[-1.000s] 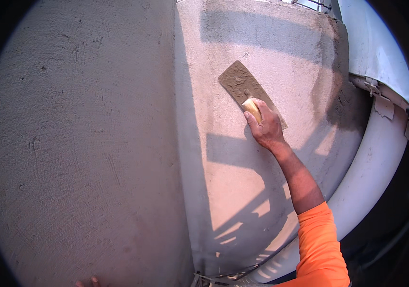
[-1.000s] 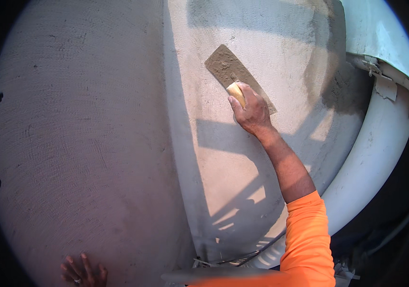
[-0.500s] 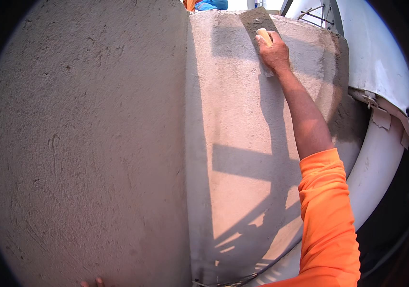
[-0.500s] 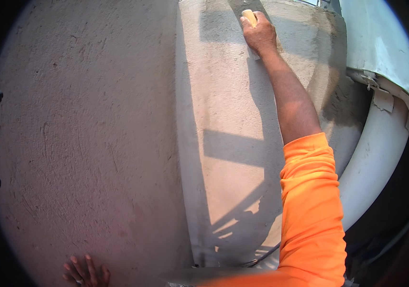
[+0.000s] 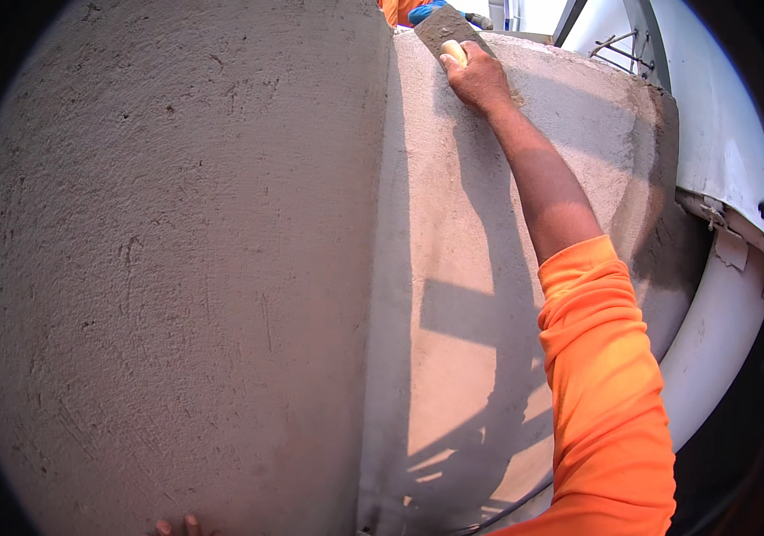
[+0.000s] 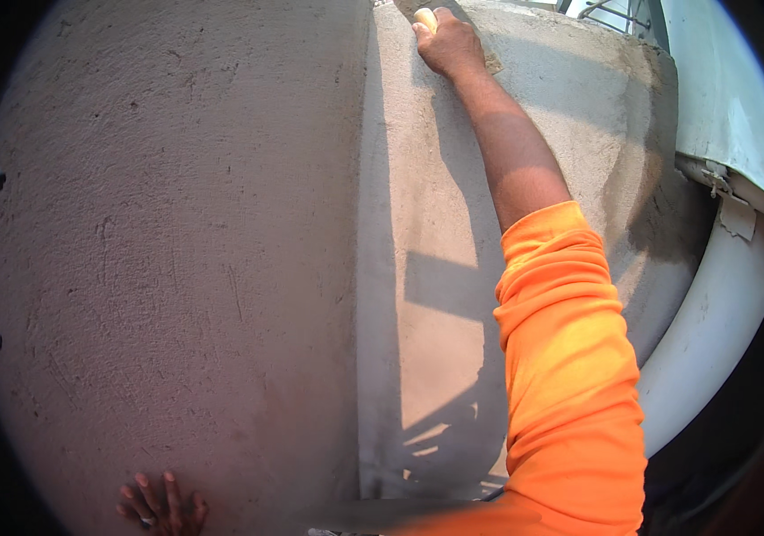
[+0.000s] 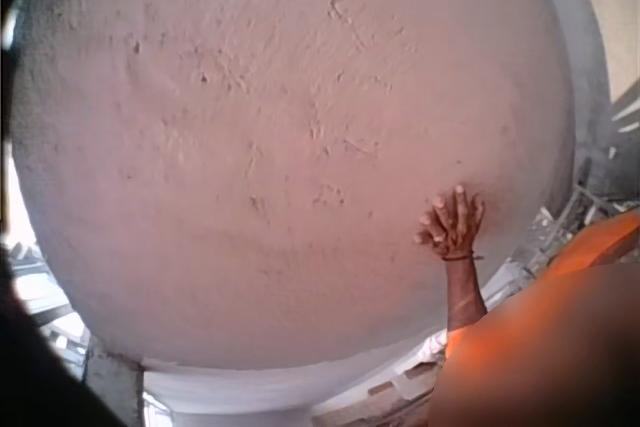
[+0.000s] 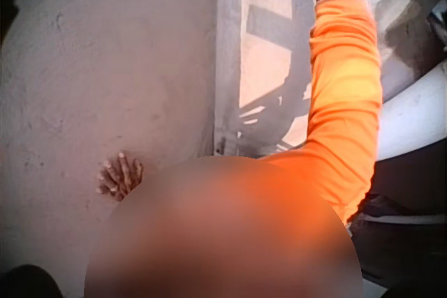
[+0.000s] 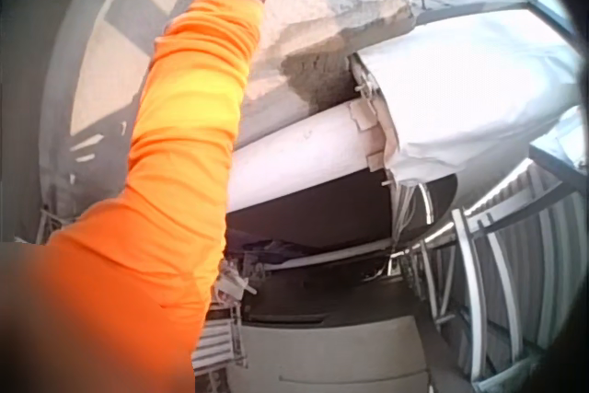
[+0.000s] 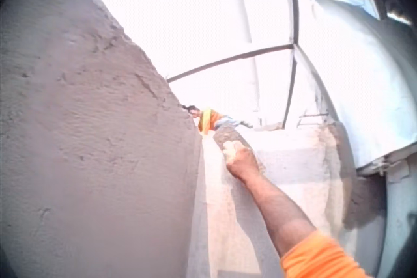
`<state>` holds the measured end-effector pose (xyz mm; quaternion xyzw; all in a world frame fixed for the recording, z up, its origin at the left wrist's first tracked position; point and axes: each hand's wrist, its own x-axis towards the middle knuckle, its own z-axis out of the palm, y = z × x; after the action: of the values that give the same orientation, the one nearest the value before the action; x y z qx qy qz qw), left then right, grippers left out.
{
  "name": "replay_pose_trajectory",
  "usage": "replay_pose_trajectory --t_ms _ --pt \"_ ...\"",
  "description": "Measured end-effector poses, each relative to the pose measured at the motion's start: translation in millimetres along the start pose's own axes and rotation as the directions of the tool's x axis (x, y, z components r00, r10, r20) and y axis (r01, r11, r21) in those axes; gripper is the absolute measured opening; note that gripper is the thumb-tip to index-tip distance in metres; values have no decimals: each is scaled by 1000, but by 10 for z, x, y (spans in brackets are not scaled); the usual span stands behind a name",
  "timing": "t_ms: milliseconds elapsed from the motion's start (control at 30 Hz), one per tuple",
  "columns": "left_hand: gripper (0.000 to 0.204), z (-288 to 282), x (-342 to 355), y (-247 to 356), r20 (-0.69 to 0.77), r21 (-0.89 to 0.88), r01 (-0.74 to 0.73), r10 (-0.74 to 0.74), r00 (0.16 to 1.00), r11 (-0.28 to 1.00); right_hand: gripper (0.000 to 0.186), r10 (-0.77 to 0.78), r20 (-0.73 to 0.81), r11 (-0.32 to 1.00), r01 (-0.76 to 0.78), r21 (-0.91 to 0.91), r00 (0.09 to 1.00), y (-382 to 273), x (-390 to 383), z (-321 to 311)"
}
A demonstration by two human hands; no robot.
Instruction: The person smooths a freshly plastered wall using a trowel. They repeatedly scrape and level the surface while standing on scaffolding, working on a vertical wall section.
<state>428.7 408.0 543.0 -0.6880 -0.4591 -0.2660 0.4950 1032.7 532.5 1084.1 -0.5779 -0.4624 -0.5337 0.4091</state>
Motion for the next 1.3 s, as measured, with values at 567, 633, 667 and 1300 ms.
replay_pose_trajectory --t_ms 567,633,667,1300 --pt "80 -143 101 52 19 -9 30 -30 999 1000 33 -251 572 963 259 69 781 496 -2133 -896" --pt "79 -288 208 245 -50 -143 165 -174 983 976 41 -275 427 954 299 12 862 745 -2210 -1168" --pt "79 -348 326 353 -80 -212 228 -250 965 950 44 -260 370 956 291 -30 892 864 -2253 -1306" --pt "54 -726 7439 2495 -356 -858 -106 -433 828 503 34 74 77 947 -94 309 994 1831 -2551 -1952"
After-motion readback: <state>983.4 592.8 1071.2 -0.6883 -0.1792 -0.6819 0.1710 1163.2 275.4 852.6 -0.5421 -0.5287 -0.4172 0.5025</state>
